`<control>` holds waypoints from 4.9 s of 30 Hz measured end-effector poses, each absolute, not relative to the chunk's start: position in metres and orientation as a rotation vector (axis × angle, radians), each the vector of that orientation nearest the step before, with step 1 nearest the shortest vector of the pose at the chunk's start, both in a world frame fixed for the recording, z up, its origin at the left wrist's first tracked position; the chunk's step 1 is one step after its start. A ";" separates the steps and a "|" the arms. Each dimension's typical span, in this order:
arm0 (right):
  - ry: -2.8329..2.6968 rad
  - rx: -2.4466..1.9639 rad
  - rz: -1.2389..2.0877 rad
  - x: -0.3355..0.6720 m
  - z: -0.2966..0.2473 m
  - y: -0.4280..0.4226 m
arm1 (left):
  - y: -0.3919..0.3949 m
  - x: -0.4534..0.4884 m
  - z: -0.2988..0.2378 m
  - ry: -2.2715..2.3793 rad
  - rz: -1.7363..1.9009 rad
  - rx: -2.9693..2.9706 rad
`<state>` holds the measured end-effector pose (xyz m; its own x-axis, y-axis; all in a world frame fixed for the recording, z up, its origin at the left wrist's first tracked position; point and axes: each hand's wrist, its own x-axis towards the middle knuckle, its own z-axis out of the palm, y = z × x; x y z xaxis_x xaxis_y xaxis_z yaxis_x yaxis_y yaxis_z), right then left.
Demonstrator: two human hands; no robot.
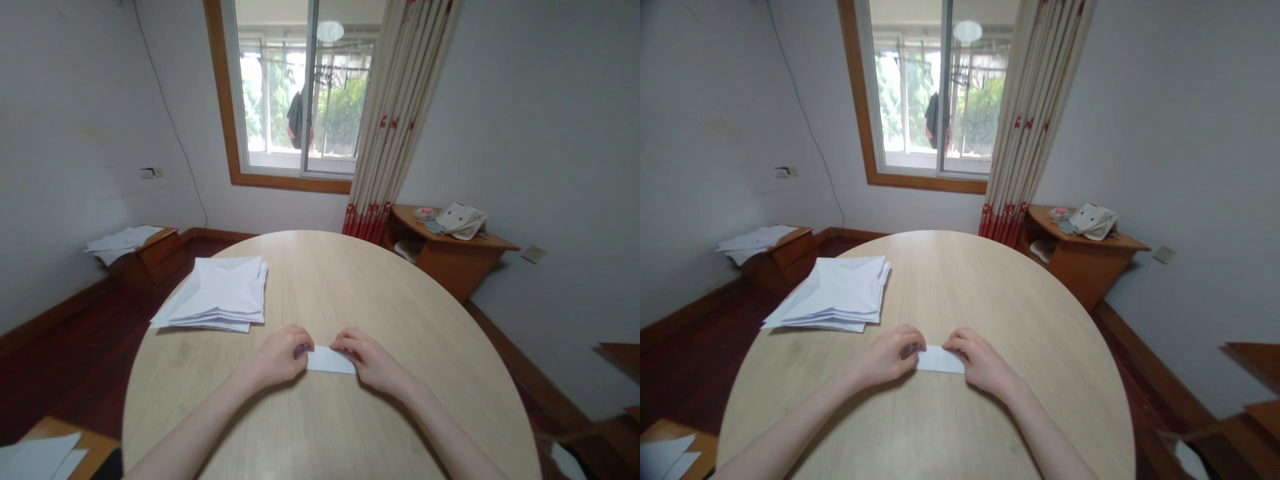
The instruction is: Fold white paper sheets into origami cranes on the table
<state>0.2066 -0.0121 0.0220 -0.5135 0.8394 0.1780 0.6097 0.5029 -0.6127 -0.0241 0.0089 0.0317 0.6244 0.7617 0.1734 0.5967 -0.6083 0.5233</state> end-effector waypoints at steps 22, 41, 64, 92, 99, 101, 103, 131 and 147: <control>-2.261 -1.348 0.391 0.188 0.020 -0.018 | 0.001 -0.008 0.018 1.280 0.611 2.520; -2.258 -1.185 0.320 0.187 0.015 -0.015 | 0.003 -0.011 0.014 1.150 0.626 2.445; -2.332 -1.172 0.556 0.195 0.024 -0.018 | 0.004 -0.013 0.020 0.952 0.617 2.343; -2.180 -1.359 0.474 0.176 0.011 -0.016 | 0.007 -0.013 0.017 1.309 0.553 2.576; -2.160 -1.538 0.412 0.173 0.005 -0.016 | 0.005 -0.010 0.021 1.582 0.388 2.487; -2.161 -1.538 0.420 0.172 0.006 -0.017 | 0.003 -0.010 0.024 1.635 0.337 2.461; -2.170 -1.528 0.418 0.172 0.007 -0.018 | 0.002 -0.011 0.027 1.684 0.292 2.443; -2.634 -1.423 0.745 0.173 0.020 -0.040 | 0.021 -0.037 0.033 1.674 0.242 2.158; -2.747 -1.458 0.748 0.175 0.033 -0.040 | 0.027 -0.052 0.045 1.787 0.034 2.089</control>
<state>0.1749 -0.0402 0.0335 -0.5831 0.7688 -0.2625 0.7957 0.4754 -0.3753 -0.0525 0.0267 0.0446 0.1868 0.9550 -0.2306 0.9455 -0.1110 0.3060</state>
